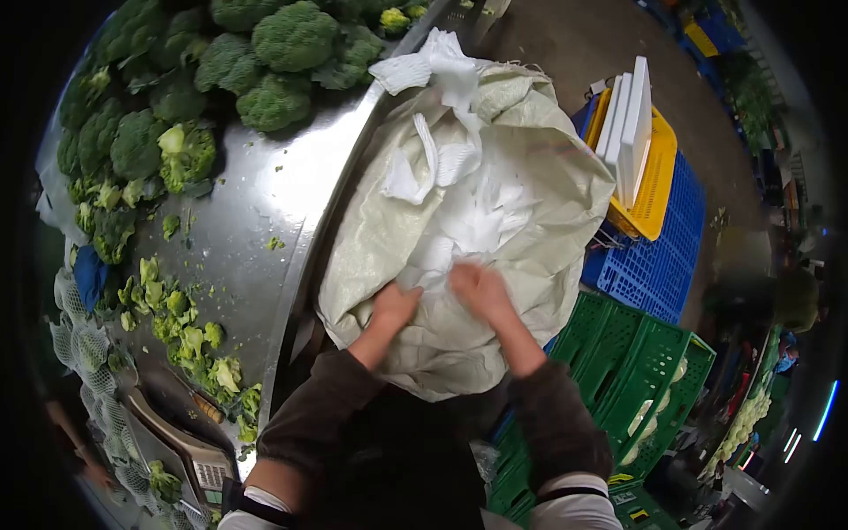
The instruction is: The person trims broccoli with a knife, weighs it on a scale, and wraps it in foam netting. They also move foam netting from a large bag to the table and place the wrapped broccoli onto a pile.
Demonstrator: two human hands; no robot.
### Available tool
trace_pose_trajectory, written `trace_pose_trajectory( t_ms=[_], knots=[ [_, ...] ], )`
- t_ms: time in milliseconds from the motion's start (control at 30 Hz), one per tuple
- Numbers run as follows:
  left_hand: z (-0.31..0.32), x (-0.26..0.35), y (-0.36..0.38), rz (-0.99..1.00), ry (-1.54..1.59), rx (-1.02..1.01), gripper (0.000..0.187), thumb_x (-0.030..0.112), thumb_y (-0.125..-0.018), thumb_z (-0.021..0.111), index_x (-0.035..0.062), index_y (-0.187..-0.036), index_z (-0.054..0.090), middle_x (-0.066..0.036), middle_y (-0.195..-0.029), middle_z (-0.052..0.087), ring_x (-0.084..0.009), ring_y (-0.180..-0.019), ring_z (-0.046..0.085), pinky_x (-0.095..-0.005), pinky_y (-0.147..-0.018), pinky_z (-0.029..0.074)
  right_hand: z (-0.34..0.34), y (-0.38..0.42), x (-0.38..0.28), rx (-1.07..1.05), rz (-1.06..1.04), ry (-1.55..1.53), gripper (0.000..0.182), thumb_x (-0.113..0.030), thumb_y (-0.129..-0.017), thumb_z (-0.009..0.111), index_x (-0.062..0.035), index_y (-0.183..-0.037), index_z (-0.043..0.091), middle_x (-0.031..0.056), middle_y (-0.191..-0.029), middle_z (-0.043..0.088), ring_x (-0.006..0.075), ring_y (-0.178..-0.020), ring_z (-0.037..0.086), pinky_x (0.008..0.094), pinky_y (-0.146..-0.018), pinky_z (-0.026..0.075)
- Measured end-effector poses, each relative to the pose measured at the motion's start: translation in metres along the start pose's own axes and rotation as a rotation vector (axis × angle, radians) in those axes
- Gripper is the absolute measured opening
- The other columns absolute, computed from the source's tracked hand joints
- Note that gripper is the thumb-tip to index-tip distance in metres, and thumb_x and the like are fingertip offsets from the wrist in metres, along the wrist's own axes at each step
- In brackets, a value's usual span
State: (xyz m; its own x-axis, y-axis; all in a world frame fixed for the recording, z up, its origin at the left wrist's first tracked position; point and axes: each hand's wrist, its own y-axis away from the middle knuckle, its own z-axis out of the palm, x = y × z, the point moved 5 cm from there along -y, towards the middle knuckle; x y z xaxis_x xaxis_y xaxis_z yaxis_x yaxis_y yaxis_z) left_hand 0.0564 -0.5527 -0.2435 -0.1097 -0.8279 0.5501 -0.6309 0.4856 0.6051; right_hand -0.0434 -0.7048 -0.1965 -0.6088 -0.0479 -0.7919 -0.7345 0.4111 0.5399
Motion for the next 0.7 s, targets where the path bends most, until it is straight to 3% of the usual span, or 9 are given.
trace_pose_trajectory(
  t_ms=[33,100,133,200,300,400,533,633,700],
  knots=[
    [-0.009,-0.004,0.002,-0.1,0.157,0.008,0.057,0.035,-0.072,0.065,-0.0078,-0.109,0.053,-0.028,-0.111,0.053,-0.0388,-0.106,0.049,-0.0382,-0.092,0.037,-0.009,-0.027,-0.003,0.29,0.155,-0.385,0.058,-0.026,-0.074,0.068,-0.0021,-0.123,0.048,0.0189,-0.114,0.056,0.0238,-0.1,0.057,0.0315,-0.086,0.045],
    [-0.023,-0.001,0.008,-0.212,0.3,0.017,0.057,0.031,-0.071,0.066,-0.0076,-0.11,0.053,-0.029,-0.116,0.051,-0.0388,-0.112,0.046,-0.0376,-0.096,0.033,-0.019,-0.087,0.021,0.539,0.056,0.014,0.088,-0.035,-0.065,0.075,-0.0042,-0.135,0.031,0.0258,-0.133,0.035,0.0361,-0.12,0.04,0.0428,-0.097,0.036],
    [-0.031,0.005,0.01,-0.222,0.347,0.008,0.058,0.032,-0.072,0.066,-0.0063,-0.113,0.052,-0.027,-0.118,0.05,-0.0375,-0.113,0.046,-0.0368,-0.097,0.033,-0.008,-0.091,0.023,0.537,0.067,-0.001,0.088,-0.035,-0.065,0.075,-0.0042,-0.135,0.031,0.0258,-0.133,0.035,0.0361,-0.12,0.04,0.0428,-0.097,0.036],
    [-0.024,-0.012,-0.005,-0.195,0.417,0.012,0.06,0.035,-0.072,0.065,-0.0021,-0.118,0.05,-0.023,-0.122,0.049,-0.0341,-0.114,0.045,-0.0342,-0.099,0.03,0.021,-0.095,0.028,0.347,0.375,0.54,0.117,-0.049,-0.055,0.077,-0.0054,-0.14,0.01,0.0284,-0.142,0.012,0.0466,-0.129,0.017,0.0528,-0.102,0.024],
    [-0.014,-0.025,-0.023,-0.171,0.514,-0.021,0.063,0.042,-0.073,0.065,-0.0015,-0.116,0.052,-0.02,-0.113,0.054,-0.0256,-0.106,0.049,-0.0307,-0.094,0.035,0.016,-0.091,0.098,0.319,0.583,0.514,0.13,-0.048,-0.051,0.079,-0.0125,-0.14,-0.007,0.0319,-0.141,-0.008,0.0535,-0.129,0.003,0.0572,-0.102,0.02],
    [0.013,-0.049,-0.052,-0.019,0.453,0.067,0.057,0.033,-0.074,0.064,0.0002,-0.119,0.05,-0.02,-0.12,0.05,-0.0294,-0.114,0.044,-0.0346,-0.098,0.032,0.012,-0.092,0.154,0.506,0.48,0.548,0.124,-0.04,-0.054,0.08,-0.0229,-0.141,-0.006,0.027,-0.143,-0.007,0.0574,-0.125,0.009,0.0636,-0.096,0.024],
    [0.028,-0.055,-0.084,0.08,0.272,0.128,0.058,0.034,-0.074,0.064,0.0022,-0.12,0.05,-0.019,-0.122,0.048,-0.0311,-0.115,0.042,-0.0361,-0.099,0.03,0.014,-0.104,0.154,0.335,0.616,0.487,0.12,-0.034,-0.058,0.079,-0.0247,-0.14,-0.008,0.0273,-0.142,-0.003,0.0573,-0.122,0.018,0.0598,-0.097,0.027],
    [0.031,-0.06,-0.094,0.164,0.07,0.197,0.058,0.034,-0.074,0.063,0.0037,-0.121,0.049,-0.019,-0.124,0.047,-0.0323,-0.117,0.04,-0.0373,-0.1,0.029,0.009,-0.111,0.19,0.336,0.588,0.588,0.109,-0.025,-0.061,0.077,-0.0239,-0.14,0.002,0.0295,-0.138,0.011,0.0518,-0.119,0.029,0.0512,-0.095,0.034],
    [0.03,-0.058,-0.093,0.228,-0.07,0.237,0.058,0.035,-0.074,0.063,0.0046,-0.122,0.048,-0.019,-0.125,0.046,-0.0332,-0.118,0.039,-0.0381,-0.101,0.028,-0.006,-0.105,0.185,0.493,0.211,0.542,0.092,-0.019,-0.062,0.073,-0.0219,-0.137,0.019,0.0295,-0.126,0.037,0.0432,-0.11,0.044,0.0433,-0.091,0.039]
  ],
)
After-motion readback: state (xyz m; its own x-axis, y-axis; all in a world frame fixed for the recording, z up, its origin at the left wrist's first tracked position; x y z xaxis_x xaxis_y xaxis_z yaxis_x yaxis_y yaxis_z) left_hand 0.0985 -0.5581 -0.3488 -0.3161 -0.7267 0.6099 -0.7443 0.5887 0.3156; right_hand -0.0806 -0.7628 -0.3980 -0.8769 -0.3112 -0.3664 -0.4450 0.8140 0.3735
